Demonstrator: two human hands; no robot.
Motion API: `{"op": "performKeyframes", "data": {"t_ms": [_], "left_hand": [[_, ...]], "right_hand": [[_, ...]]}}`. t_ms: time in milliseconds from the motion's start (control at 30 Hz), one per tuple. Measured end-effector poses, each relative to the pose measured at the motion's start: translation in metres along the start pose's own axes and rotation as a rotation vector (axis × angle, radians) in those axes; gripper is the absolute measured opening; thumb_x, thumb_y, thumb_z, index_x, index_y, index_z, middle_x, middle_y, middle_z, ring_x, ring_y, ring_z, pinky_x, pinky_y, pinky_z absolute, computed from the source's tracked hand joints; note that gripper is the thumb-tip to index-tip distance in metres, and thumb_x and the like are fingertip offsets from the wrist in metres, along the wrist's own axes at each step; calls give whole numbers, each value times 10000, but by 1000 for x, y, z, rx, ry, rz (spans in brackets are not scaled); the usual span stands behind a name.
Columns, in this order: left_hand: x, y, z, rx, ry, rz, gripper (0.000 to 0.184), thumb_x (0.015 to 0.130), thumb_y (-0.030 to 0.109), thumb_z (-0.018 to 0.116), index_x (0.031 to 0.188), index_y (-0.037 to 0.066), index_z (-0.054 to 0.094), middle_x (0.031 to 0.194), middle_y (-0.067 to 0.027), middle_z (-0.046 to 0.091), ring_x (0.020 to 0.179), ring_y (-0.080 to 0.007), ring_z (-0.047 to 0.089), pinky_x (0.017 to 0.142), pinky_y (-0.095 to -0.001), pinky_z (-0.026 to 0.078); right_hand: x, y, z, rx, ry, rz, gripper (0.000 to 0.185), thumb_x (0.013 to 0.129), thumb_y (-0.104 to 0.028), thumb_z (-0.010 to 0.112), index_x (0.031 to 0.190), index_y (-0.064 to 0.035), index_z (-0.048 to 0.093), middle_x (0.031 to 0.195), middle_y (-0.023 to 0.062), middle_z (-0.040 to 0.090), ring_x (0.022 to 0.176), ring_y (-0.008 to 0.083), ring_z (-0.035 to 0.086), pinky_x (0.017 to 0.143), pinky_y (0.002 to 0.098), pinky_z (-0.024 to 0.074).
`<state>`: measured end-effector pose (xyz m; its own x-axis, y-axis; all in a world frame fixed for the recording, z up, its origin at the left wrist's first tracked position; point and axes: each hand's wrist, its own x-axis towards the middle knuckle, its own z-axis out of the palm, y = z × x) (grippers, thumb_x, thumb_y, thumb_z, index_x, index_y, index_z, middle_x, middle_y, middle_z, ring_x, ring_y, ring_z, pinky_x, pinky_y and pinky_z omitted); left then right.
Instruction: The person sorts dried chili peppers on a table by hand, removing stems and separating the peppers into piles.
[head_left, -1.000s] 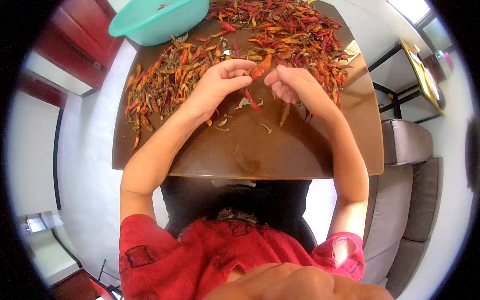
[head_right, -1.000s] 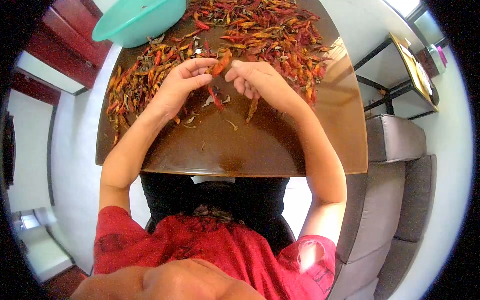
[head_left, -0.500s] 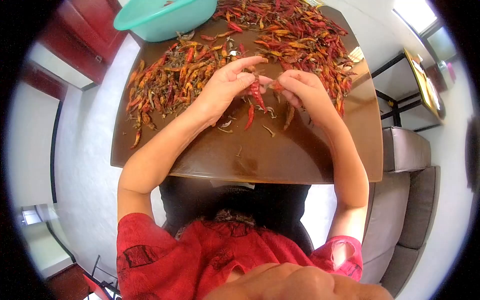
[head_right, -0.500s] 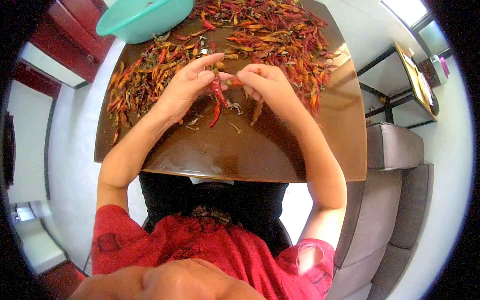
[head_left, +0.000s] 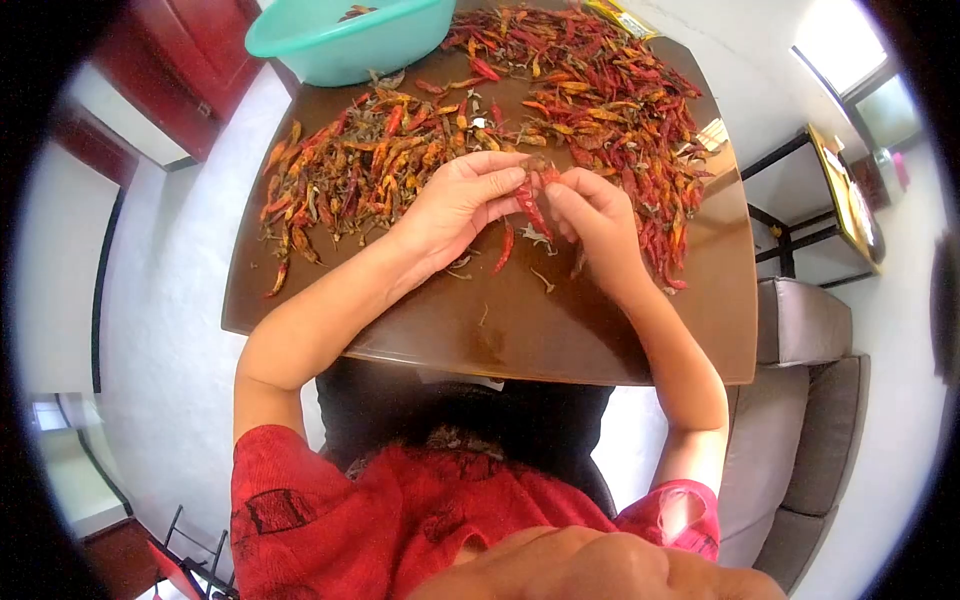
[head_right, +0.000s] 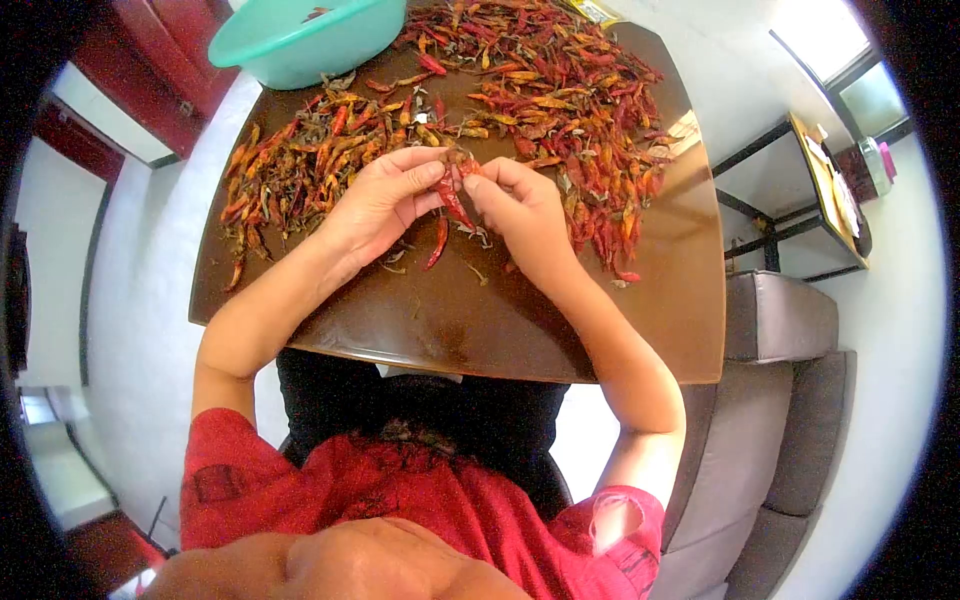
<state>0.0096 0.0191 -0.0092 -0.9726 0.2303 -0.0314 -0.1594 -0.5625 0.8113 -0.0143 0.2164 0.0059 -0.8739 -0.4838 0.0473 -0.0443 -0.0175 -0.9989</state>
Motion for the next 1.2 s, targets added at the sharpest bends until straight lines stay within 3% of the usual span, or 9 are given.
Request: {"op": "performKeyframes", "data": {"t_ms": [200,300,467,533,600,733,800,1033,1200], "left_hand": [[-6,1,8,-68,14,-35,297,979,183,557,1218,8,569,1133,-115,649,1078,-197,612,980,-356,473],[-10,0,14,-104,-36,-19,387,999,219,521,1327,18,485,1230,-161,593,1134,-218,575,1010,-368,438],[-16,-8,24,44,-42,65,512,1002,260,518,1430,28,363,1289,-180,546,1119,-209,547,977,-340,426],[-16,-5,21,20,-30,53,519,995,259,532,1433,35,366,1201,-132,583,1050,-172,552,941,-316,437],[-16,0,19,90,48,94,460,1024,163,452,1447,38,322,1090,-113,595,992,-161,571,887,-294,460],[-16,-6,21,159,-79,41,614,993,269,541,1493,55,258,937,-30,557,877,-110,538,819,-257,439],[-19,-11,28,173,-88,36,626,996,284,534,1501,60,240,893,-19,539,827,-110,523,793,-246,434],[-14,6,18,628,-285,51,533,992,113,455,1495,83,282,868,-11,497,786,-96,473,711,-227,419],[-9,41,8,632,-422,68,520,982,177,477,1473,57,354,779,26,477,755,-79,466,702,-211,396]], "right_hand": [[-5,7,22,-183,15,-168,172,935,-140,604,895,17,662,744,-57,560,719,23,471,629,196,387],[-5,6,18,-94,16,19,238,948,-173,591,829,17,670,723,-38,579,697,45,513,629,212,413],[-5,10,18,-62,-1,9,304,953,-210,589,758,17,644,686,-1,597,649,80,544,592,258,439],[-6,5,18,-133,15,-17,317,953,-221,594,746,16,631,673,15,600,636,88,549,581,270,446],[-4,0,11,-647,93,-386,279,929,-225,631,768,2,613,668,50,602,620,106,561,570,275,450],[-6,-14,10,-705,162,-295,191,897,-187,652,825,-15,610,696,98,609,630,185,611,579,306,467],[-7,-13,12,-355,27,-190,127,881,-147,649,861,-28,610,714,108,598,647,242,627,589,343,474],[-4,-12,-2,-992,19,-585,172,936,-162,585,828,-28,600,678,105,537,648,166,609,581,365,465],[1,-20,-27,319,-260,86,331,972,-255,514,683,-95,497,622,-57,437,534,57,345,500,223,265]]}}
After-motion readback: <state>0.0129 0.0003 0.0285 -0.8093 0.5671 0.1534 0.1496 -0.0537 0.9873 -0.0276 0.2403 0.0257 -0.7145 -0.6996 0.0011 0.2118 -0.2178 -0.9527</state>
